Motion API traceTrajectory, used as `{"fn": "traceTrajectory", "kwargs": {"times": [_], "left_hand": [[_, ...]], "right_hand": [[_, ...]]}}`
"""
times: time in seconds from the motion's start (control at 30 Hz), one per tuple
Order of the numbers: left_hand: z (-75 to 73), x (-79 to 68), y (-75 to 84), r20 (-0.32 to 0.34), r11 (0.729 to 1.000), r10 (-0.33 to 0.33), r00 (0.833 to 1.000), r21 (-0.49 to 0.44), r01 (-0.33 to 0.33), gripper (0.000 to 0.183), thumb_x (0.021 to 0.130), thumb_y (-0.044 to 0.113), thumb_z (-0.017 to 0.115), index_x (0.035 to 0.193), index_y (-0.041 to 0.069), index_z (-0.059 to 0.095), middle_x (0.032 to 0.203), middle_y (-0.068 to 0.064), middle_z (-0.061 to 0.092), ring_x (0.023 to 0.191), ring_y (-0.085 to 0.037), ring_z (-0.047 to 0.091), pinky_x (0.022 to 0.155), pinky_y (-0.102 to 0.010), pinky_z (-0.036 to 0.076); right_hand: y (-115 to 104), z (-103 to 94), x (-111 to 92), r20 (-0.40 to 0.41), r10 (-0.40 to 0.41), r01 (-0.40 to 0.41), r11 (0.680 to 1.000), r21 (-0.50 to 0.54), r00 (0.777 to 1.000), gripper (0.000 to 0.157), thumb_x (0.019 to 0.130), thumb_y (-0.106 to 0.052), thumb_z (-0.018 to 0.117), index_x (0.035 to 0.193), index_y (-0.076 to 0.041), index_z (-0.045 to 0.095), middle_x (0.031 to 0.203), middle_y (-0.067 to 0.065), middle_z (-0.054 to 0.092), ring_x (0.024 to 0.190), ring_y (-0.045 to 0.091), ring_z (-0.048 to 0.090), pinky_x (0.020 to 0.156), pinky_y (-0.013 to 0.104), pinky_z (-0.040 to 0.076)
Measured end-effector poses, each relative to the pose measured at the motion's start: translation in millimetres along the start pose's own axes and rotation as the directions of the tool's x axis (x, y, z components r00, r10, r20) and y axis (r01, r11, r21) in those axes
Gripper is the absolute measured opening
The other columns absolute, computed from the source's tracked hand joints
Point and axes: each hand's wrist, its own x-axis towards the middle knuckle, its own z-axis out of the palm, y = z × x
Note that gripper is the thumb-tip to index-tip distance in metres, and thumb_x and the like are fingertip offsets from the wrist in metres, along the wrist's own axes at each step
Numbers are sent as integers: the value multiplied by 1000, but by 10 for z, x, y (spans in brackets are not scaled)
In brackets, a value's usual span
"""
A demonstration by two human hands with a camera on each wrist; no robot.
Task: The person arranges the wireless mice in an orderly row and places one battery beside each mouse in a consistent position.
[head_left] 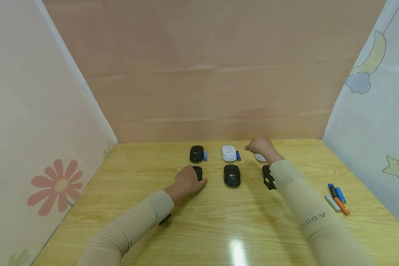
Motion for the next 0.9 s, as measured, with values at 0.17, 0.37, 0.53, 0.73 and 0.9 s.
{"fn": "traceTrajectory", "kwargs": {"times": [0.17,0.37,0.53,0.73,0.9], "left_hand": [[-14,-12,11,2,1000,0,1000,-2,0,82,87,65,56,116,-11,50,95,-19,59,75,-23,61,52,-30,50],[-29,-24,29,2,1000,13,1000,-10,-13,81,87,64,56,116,-11,50,96,-19,59,77,-23,61,53,-30,50],[-37,-21,36,8,1000,7,1000,-18,-7,82,87,64,56,116,-12,50,96,-19,59,76,-23,61,52,-30,50],[-23,-15,25,4,1000,-8,1000,-10,8,83,86,65,56,117,-11,49,98,-20,59,78,-23,62,53,-30,50],[-25,-21,18,7,1000,-8,1000,-6,8,84,86,65,56,118,-12,49,99,-20,60,78,-24,63,52,-29,49]], "right_hand": [[55,-185,-129,-45,-53,52,998,-26,998,26,86,-18,70,65,-2,66,65,7,64,59,19,56,63,39,47],[153,-394,-341,-45,-64,63,998,-28,997,46,88,-18,67,50,-14,41,48,-4,37,46,11,29,48,30,31],[277,-528,-496,-64,-50,46,997,-56,997,37,88,-18,68,57,-8,50,56,1,45,49,13,36,48,29,32],[436,-657,-671,-71,-38,31,995,-90,997,38,89,-20,68,103,15,63,106,32,62,85,40,60,70,48,50],[571,-759,-800,-73,-31,23,995,-96,997,50,90,-21,67,115,21,56,118,38,54,102,53,54,80,58,47]]}}
